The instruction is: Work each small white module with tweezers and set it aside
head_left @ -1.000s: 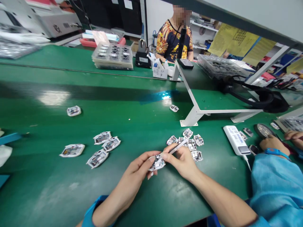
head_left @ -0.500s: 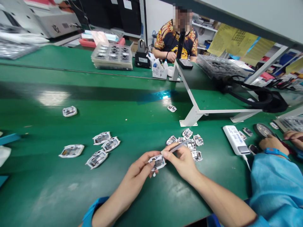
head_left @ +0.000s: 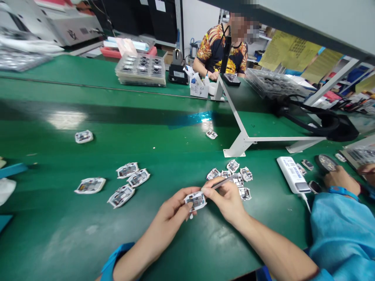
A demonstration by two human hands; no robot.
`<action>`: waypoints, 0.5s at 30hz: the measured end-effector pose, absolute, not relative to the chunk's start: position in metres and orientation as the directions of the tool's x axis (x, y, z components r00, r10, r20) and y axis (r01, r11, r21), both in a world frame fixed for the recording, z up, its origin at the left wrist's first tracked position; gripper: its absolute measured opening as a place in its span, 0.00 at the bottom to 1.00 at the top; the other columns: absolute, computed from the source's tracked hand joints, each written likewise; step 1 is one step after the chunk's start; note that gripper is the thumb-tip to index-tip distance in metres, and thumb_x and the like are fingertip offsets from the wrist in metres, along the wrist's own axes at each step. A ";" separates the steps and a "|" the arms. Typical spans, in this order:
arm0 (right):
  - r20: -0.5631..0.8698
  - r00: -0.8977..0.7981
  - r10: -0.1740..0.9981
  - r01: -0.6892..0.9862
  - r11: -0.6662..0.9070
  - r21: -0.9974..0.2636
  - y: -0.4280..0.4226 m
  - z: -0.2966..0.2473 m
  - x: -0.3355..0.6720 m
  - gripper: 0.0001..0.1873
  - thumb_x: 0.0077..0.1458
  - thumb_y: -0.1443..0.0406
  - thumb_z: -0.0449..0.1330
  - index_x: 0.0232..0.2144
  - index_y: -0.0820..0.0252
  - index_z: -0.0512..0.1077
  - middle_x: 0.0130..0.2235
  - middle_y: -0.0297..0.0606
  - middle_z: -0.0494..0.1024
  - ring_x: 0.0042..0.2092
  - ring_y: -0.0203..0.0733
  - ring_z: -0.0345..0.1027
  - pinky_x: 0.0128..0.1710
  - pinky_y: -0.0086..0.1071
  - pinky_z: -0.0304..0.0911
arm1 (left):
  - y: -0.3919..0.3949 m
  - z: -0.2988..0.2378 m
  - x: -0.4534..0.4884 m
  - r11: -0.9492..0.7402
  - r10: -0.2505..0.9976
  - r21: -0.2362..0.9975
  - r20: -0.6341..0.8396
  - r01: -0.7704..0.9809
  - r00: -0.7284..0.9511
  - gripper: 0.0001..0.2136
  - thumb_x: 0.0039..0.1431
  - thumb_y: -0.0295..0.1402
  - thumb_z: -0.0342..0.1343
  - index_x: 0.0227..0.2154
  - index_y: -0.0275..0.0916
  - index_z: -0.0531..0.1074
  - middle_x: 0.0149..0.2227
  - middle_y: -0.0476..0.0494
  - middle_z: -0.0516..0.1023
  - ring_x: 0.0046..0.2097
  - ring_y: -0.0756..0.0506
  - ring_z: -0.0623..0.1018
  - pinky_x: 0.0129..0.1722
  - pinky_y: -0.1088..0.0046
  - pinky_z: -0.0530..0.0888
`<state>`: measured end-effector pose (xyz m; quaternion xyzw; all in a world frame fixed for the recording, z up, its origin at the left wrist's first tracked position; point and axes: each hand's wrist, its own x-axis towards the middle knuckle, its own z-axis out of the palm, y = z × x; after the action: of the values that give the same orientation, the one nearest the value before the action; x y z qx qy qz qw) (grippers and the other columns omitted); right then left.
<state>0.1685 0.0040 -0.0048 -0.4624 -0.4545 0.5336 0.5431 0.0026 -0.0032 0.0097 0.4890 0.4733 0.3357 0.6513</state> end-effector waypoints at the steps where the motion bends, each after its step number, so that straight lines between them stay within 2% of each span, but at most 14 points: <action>1: 0.001 0.022 1.000 -0.155 0.005 -0.988 0.004 -0.005 0.168 0.09 0.46 0.60 0.69 0.26 0.58 0.76 0.24 0.32 0.77 0.27 0.38 0.70 0.29 0.32 0.67 | -0.003 0.010 0.002 0.297 0.900 0.955 -0.289 0.029 0.326 0.13 0.54 0.38 0.57 0.41 0.39 0.77 0.31 0.47 0.77 0.30 0.46 0.72 0.31 0.73 0.69; 10: -0.019 0.032 0.999 -0.149 -0.014 -0.989 0.002 -0.005 0.167 0.10 0.47 0.58 0.69 0.26 0.58 0.76 0.24 0.32 0.77 0.26 0.38 0.69 0.29 0.32 0.67 | -0.004 0.011 0.003 0.292 0.905 0.956 -0.283 0.020 0.317 0.13 0.53 0.38 0.59 0.41 0.40 0.77 0.30 0.47 0.78 0.29 0.46 0.72 0.30 0.73 0.70; 15: 0.030 0.028 0.999 -0.114 0.033 -0.993 0.001 -0.006 0.169 0.06 0.49 0.62 0.68 0.27 0.58 0.76 0.27 0.33 0.79 0.29 0.39 0.71 0.31 0.32 0.67 | -0.003 0.010 0.002 0.295 0.902 0.955 -0.290 0.032 0.320 0.14 0.53 0.38 0.59 0.42 0.40 0.77 0.30 0.48 0.78 0.29 0.46 0.72 0.31 0.73 0.70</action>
<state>0.1685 0.0013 -0.0065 -0.4691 -0.4719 0.5133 0.5420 0.0024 -0.0033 0.0105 0.4896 0.4769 0.3356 0.6483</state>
